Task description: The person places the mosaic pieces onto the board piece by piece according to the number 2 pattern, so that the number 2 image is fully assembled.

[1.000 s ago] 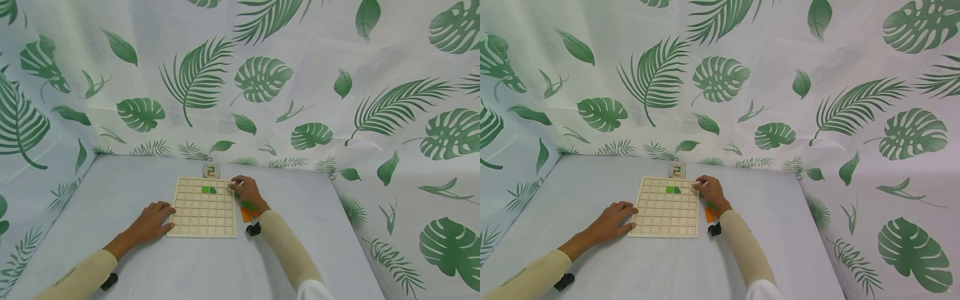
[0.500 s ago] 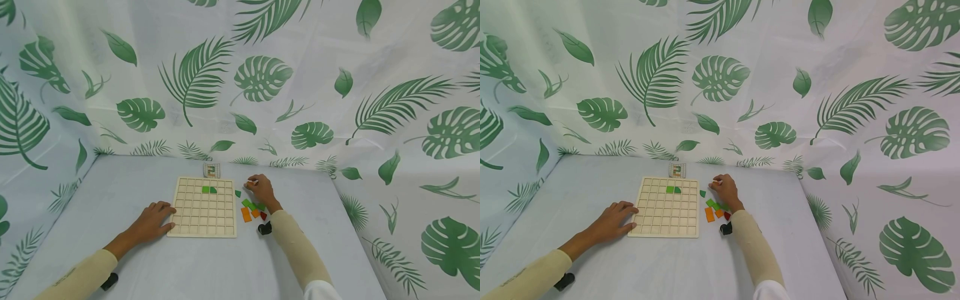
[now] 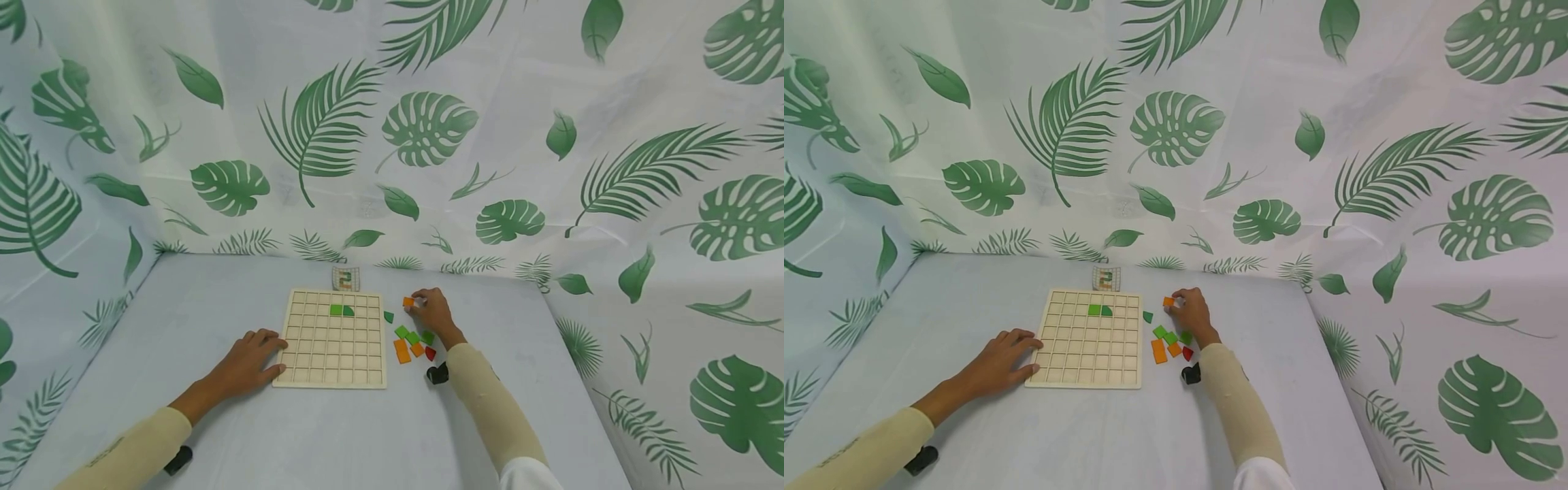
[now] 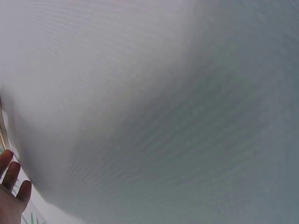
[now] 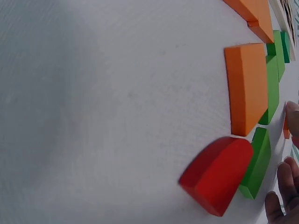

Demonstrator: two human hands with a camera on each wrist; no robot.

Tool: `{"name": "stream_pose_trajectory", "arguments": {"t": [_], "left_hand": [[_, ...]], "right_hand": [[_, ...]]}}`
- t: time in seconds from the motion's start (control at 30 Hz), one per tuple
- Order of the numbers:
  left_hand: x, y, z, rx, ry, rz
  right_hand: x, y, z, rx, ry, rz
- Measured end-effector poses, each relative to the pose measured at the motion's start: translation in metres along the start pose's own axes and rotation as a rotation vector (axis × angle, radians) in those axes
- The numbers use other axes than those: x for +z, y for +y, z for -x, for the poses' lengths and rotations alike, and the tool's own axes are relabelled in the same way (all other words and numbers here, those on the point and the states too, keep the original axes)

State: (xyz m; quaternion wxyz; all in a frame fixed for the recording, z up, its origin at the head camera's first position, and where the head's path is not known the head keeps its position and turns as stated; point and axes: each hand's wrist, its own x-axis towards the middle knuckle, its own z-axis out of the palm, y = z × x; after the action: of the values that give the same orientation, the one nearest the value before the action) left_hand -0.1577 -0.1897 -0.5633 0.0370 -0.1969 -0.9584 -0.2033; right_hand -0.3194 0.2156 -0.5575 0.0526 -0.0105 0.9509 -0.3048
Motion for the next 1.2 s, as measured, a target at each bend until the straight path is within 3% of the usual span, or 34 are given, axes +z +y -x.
{"name": "stream_pose_trajectory", "arguments": {"t": [0.43,0.7,1.2], "left_hand": [[0.003,-0.003,0.000,-0.004,-0.002,-0.008],[0.004,-0.003,0.000,-0.004,0.000,-0.013],[0.006,-0.003,0.001,0.002,0.014,-0.013]], "right_hand": [[0.004,-0.003,-0.003,0.073,-0.010,0.004],[0.004,-0.005,-0.001,0.068,-0.022,-0.009],[0.000,-0.015,0.007,0.026,-0.055,0.062]]}}
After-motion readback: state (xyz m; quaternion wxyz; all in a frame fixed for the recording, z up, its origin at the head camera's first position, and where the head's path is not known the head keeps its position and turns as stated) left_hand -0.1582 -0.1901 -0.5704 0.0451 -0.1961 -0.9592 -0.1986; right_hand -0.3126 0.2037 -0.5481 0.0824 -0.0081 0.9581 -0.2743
